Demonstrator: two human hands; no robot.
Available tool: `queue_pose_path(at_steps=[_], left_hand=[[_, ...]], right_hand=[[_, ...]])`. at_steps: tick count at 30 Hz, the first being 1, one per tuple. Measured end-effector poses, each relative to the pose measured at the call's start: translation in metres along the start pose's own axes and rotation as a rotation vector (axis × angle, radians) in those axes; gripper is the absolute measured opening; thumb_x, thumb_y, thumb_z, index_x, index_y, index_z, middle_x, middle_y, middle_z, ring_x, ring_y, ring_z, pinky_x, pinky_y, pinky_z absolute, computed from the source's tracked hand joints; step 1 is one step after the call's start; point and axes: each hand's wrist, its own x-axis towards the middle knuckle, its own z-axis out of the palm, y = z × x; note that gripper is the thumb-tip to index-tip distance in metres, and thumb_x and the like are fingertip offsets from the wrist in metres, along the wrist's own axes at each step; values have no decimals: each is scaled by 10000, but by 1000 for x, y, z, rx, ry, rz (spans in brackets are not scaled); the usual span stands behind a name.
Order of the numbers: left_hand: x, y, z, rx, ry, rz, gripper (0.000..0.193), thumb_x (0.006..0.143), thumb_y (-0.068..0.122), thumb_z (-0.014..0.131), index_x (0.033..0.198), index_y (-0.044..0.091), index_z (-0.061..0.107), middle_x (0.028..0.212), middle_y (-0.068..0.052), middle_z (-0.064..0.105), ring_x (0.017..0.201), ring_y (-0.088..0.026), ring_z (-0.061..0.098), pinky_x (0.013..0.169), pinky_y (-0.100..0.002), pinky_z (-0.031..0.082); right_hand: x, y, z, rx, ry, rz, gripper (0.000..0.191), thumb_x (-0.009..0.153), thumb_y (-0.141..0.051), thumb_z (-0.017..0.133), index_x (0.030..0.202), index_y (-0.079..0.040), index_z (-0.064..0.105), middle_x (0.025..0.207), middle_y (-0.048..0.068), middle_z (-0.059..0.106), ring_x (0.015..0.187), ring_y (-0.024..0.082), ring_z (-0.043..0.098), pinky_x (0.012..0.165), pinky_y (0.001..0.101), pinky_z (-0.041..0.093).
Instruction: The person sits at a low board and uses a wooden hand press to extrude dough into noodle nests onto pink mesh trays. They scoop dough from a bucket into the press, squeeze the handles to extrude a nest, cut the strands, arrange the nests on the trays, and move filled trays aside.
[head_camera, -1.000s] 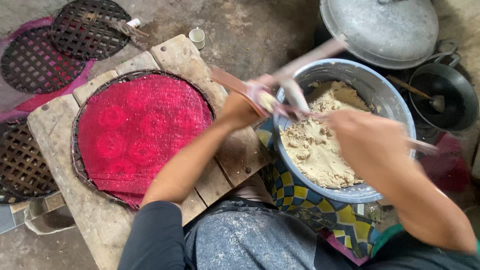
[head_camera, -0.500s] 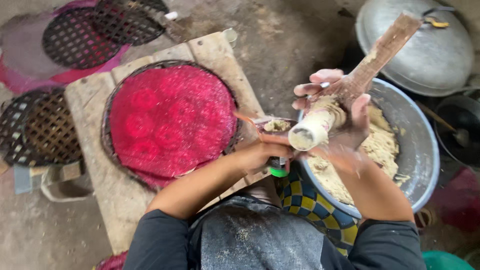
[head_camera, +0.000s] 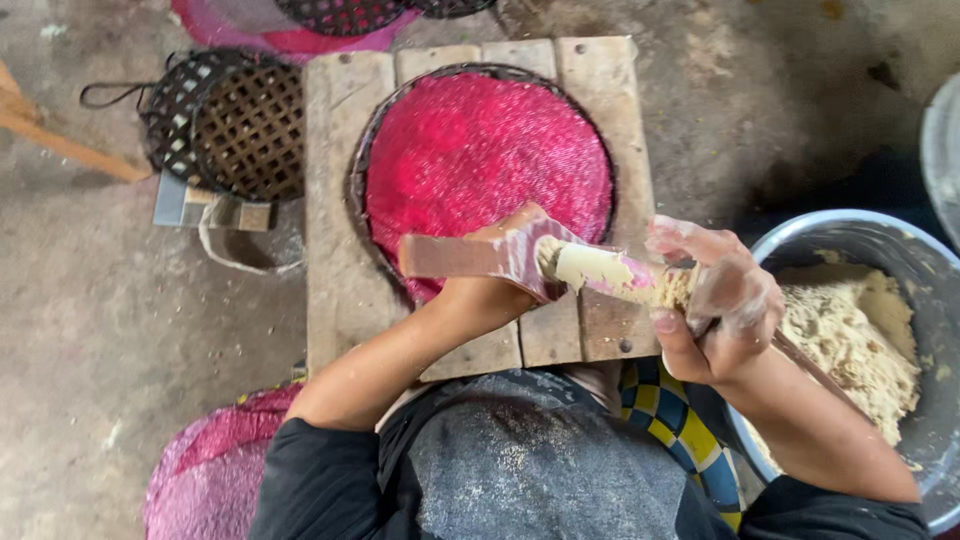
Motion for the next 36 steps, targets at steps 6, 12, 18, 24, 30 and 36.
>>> queue_pose_path(at_steps=[6,12,18,24,30,36], left_hand=[[-24,-6,-19,227,-220,-50,361,748,278,839,960,109,601,808,-80,673,723,-291,700,603,-429,520],[-50,-24,-6,137,-162,41,319,824,287,834,999,133,616,824,-62,680,777,-254,716,643,-394,534],[-18,-62,-40,-11,-201,230,448,799,279,847,1144,78,643,1034,-131,700,974,-285,695,839,-406,562],[27,-71,-101,-624,-356,220,963,854,414,897,1597,188,328,1530,-156,421,1407,-244,417,1209,-366,403],[29,-104,-83,-1543,-92,348,937,824,425,710,1603,159,263,1437,-109,516,1424,-267,470,1178,-374,403],[39,-150,-52,-1632,31,415,364,883,272,609,1216,138,549,1158,-29,631,1187,-188,601,1202,-403,397]], right_hand=[[11,-8,48,97,32,-188,577,957,-169,635,1490,-180,415,1050,202,704,829,295,755,702,394,640],[1,-17,64,191,-185,-3,553,893,-153,677,1413,-123,491,1134,240,664,1039,415,719,858,493,623],[14,37,38,620,-493,645,732,889,-437,613,1469,-23,445,1292,256,574,1210,392,584,991,551,539],[2,107,24,1397,-921,1020,1013,916,-796,510,1485,36,412,1257,250,546,1128,378,561,939,556,590],[9,100,32,1159,-1178,1404,1176,745,-878,548,1420,80,447,1292,330,614,1167,441,684,1016,587,544],[14,125,32,786,-1211,1604,1257,697,-867,475,1569,23,305,1558,290,432,1461,432,434,1155,562,353]])
